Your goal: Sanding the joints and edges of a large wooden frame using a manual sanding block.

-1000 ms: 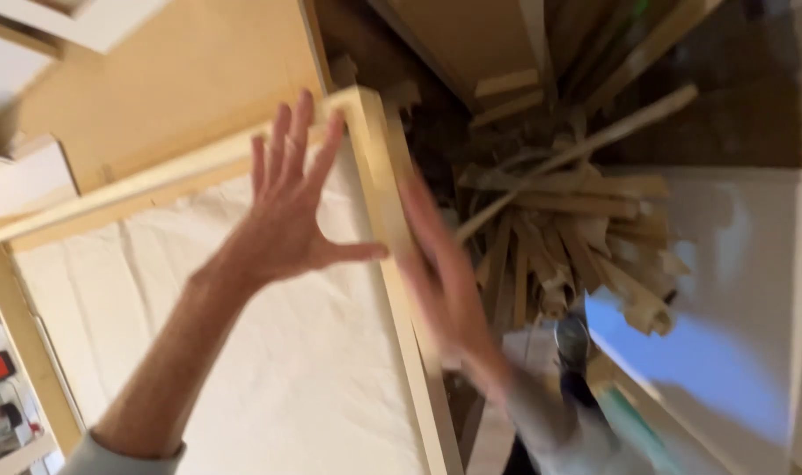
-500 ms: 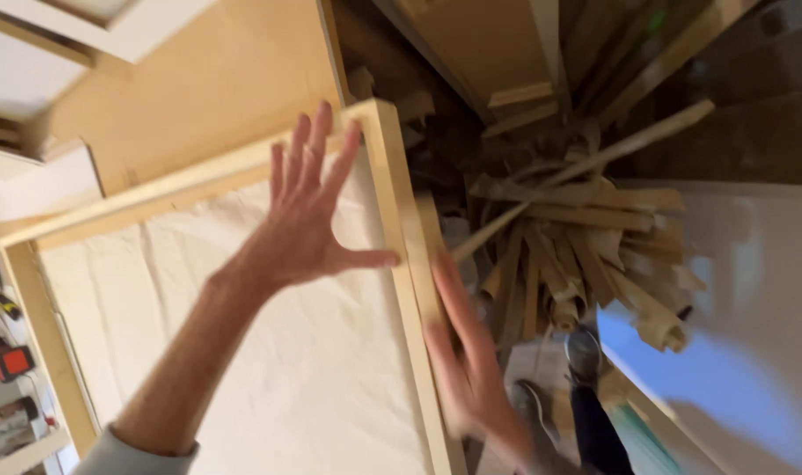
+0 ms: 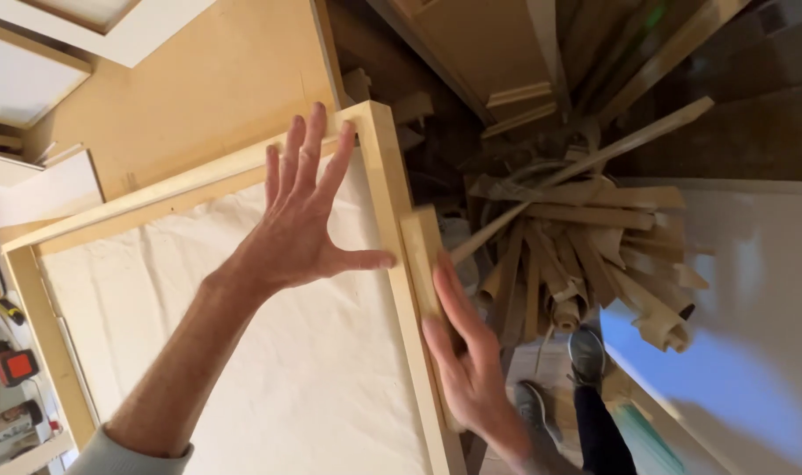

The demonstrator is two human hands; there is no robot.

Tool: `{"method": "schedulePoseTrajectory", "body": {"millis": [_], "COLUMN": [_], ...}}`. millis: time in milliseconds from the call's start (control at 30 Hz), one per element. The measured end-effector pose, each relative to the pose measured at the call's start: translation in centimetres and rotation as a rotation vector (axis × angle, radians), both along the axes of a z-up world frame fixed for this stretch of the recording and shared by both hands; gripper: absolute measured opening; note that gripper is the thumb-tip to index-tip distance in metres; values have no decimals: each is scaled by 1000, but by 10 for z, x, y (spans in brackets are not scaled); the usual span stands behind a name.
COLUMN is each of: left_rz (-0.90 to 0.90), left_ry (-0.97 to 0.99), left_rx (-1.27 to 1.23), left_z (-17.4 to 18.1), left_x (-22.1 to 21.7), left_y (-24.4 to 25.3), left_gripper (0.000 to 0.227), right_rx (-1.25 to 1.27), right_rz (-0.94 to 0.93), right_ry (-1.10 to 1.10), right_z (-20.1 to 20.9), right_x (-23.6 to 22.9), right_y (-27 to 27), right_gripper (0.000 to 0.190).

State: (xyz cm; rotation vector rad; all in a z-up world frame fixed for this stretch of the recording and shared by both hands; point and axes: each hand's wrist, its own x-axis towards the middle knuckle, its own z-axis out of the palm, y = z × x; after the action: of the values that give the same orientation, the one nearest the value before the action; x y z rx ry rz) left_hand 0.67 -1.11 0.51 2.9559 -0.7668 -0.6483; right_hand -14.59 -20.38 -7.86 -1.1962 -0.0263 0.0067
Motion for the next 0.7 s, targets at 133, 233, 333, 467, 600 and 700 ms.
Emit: {"method": "schedulePoseTrajectory", "body": {"millis": [133, 233, 333, 467, 600, 700], "left_rz": [28, 24, 45, 16, 42, 41], "left_ry": [87, 65, 86, 34, 81, 72], "left_rx": [22, 33, 19, 12, 17, 25], "left_z": [-5, 4, 0, -3, -3, 1], "left_x": [-18, -5, -12, 0, -17, -8], "left_y": [-6, -1, -7, 0, 1, -1], "left_gripper": [151, 151, 151, 151, 150, 150], "right_rx": [-123, -101, 26, 52, -15, -61], "right_rz": [-42, -46, -15, -26, -8, -27], "right_ry": [-79, -61, -26, 9, -33, -44], "right_z": [-40, -25, 5, -4, -27, -13], "right_x": [116, 123, 8, 2, 102, 89], "right_y": [14, 13, -3, 0, 14, 9], "right_gripper": [52, 53, 48, 51, 54, 53]}}
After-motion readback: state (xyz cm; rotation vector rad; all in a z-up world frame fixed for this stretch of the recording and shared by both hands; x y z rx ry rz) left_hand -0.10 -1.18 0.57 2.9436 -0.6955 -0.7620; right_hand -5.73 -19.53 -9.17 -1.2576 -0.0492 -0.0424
